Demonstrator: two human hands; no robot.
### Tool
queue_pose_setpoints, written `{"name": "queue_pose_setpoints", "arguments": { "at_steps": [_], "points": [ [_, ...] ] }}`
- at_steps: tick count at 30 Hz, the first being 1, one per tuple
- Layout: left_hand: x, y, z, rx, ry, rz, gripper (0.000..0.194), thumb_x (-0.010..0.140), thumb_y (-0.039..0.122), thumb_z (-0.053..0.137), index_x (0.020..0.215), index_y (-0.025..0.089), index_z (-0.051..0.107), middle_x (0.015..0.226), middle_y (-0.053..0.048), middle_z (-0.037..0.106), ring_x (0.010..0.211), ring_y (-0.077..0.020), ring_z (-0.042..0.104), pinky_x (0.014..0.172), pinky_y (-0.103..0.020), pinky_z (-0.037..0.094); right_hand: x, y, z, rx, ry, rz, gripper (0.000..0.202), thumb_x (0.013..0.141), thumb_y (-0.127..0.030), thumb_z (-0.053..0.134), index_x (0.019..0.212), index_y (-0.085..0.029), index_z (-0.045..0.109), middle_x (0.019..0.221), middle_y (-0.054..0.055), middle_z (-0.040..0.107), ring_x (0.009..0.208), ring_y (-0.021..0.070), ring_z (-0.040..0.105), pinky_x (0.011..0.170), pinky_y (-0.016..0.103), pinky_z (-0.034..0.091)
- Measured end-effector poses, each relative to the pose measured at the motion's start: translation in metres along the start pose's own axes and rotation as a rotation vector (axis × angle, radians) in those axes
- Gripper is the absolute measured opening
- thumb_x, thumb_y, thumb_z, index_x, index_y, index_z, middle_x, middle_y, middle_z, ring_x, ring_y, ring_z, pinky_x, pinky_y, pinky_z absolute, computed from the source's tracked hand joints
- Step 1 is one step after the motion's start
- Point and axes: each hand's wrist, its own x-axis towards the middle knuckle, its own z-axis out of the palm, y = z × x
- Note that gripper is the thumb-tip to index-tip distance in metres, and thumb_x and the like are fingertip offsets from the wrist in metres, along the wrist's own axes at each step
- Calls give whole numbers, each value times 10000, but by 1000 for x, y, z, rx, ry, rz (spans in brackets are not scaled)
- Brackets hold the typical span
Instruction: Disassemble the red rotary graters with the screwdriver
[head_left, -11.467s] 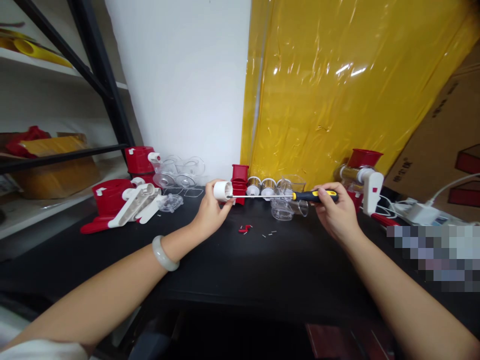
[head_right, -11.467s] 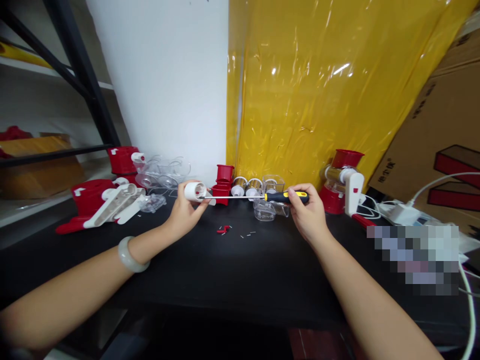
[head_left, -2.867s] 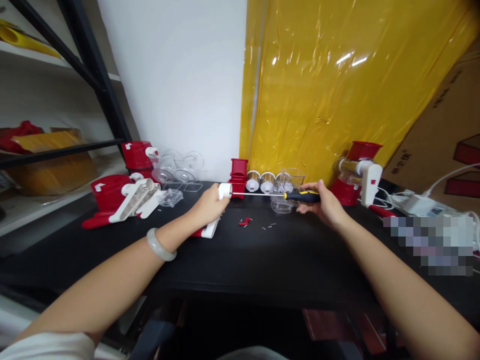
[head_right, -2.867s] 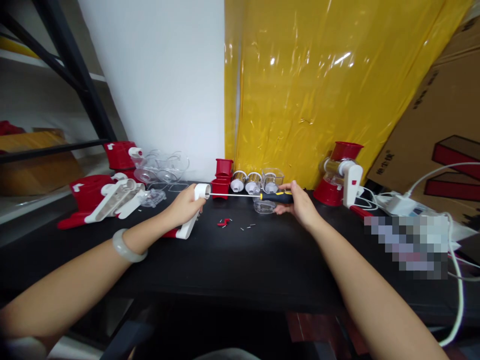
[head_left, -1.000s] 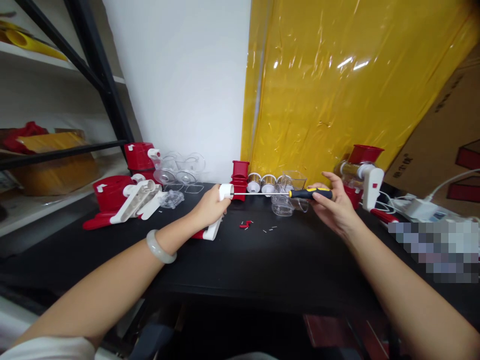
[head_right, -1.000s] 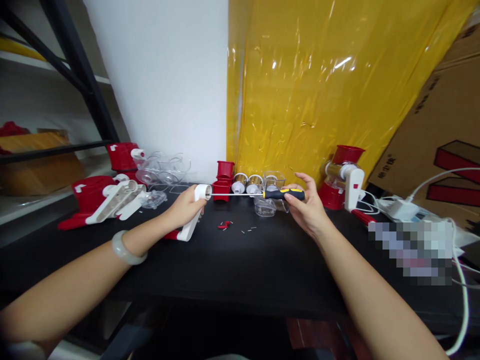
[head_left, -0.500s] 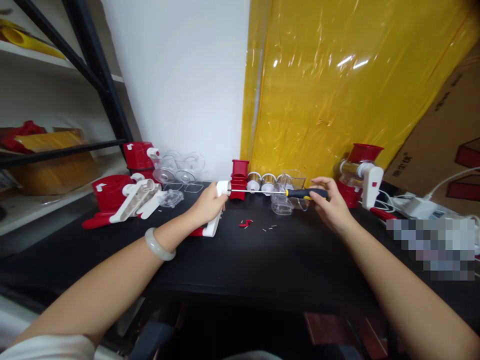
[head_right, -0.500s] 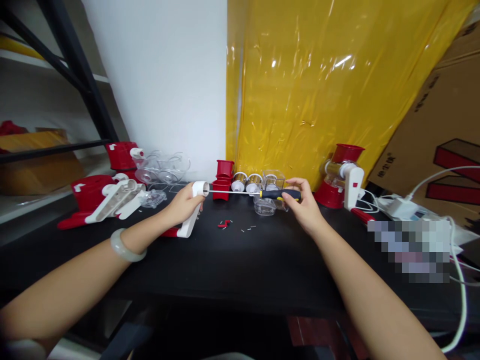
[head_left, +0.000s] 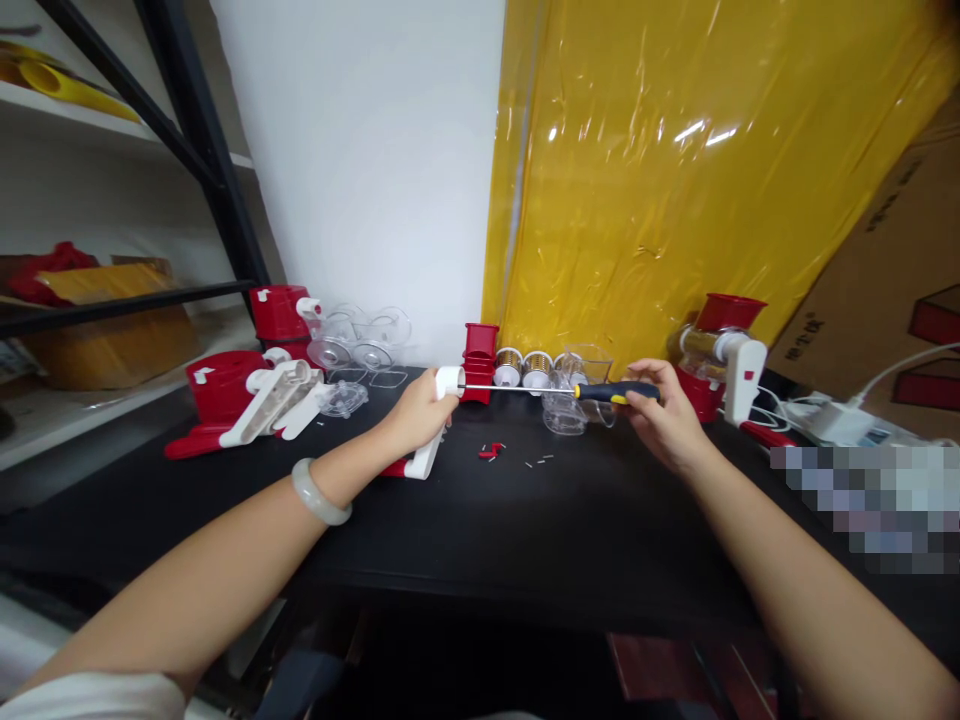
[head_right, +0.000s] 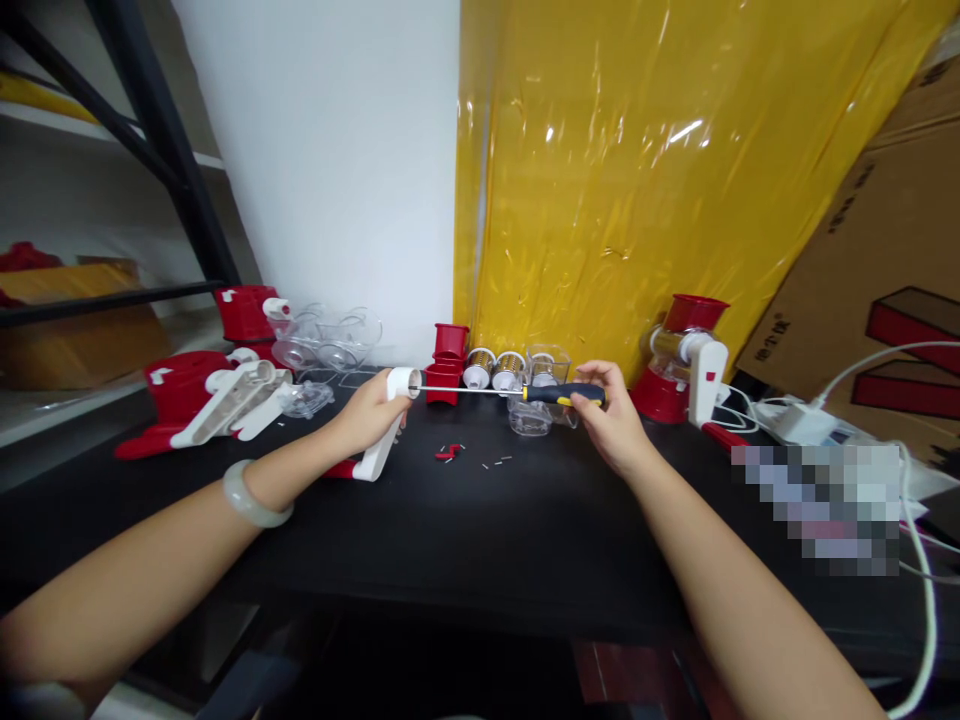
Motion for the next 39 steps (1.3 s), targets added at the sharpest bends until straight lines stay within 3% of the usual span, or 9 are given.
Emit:
{"name": "queue_pose_setpoints", "arguments": {
  "at_steps": [4,10,15,19,23,26,33,36,39],
  "points": [
    [-1,1,0,10,0,-14,133,738,185,482,869,196,467,599,36,591,529,-157,600,537,-263,445,-1,-1,2,157,-20,53,346,719,-430,709,965,-289,512,983,9,577,884,176,605,709,293,548],
    [-1,2,-2,-8,2,-3,128,731,186,476,857,200,459,582,39,587,529,-162,605,548,-270,451,-2,-3,2,-134,-57,243,434,857,-653,474,844,-226,549,529,-25,496,398,137,457,400,263,383],
    [1,-1,-2,-27,0,-12,140,734,192,474,873,199,463,574,43,588,520,-163,603,554,-274,455,-2,-6,1,47,-44,79,422,682,-418,773,1002,-298,525,881,-2,568,713,156,584,619,272,511],
    [0,-1,-1,11,-1,9,126,736,194,479,861,198,463,601,37,599,559,-168,618,577,-277,454,-2,-6,3,196,-51,96,387,674,-420,757,979,-292,556,1018,23,572,905,186,599,743,304,533],
    [-1,2,-2,17,-6,11,116,742,193,475,856,198,460,593,44,591,551,-166,613,572,-275,457,-1,-4,2,10,-54,214,439,857,-656,460,867,-231,570,652,7,564,533,157,546,496,282,463],
    [0,2,-2,-15,-1,0,135,746,193,474,880,198,465,587,51,591,550,-167,614,571,-273,460,0,-3,1,-215,-86,260,433,845,-644,508,842,-216,574,513,-41,458,367,111,391,369,244,309],
    [0,-1,-2,-10,-14,17,114,762,218,486,873,199,468,593,44,596,561,-173,618,575,-277,458,-1,-5,2,210,-27,97,488,600,-375,816,985,-315,522,936,-13,556,792,149,596,689,274,532],
    [-1,1,-2,-3,-5,5,116,754,213,483,869,198,472,595,41,595,560,-175,617,571,-279,459,-1,-4,4,248,-48,146,368,710,-520,708,923,-284,523,911,9,597,757,171,612,651,310,541],
    [-2,2,-2,-11,-4,2,124,739,193,477,863,198,468,589,44,588,549,-169,611,559,-273,457,0,0,4,79,-43,238,439,840,-666,475,864,-233,546,586,-10,542,450,146,506,438,276,446]
  ]
}}
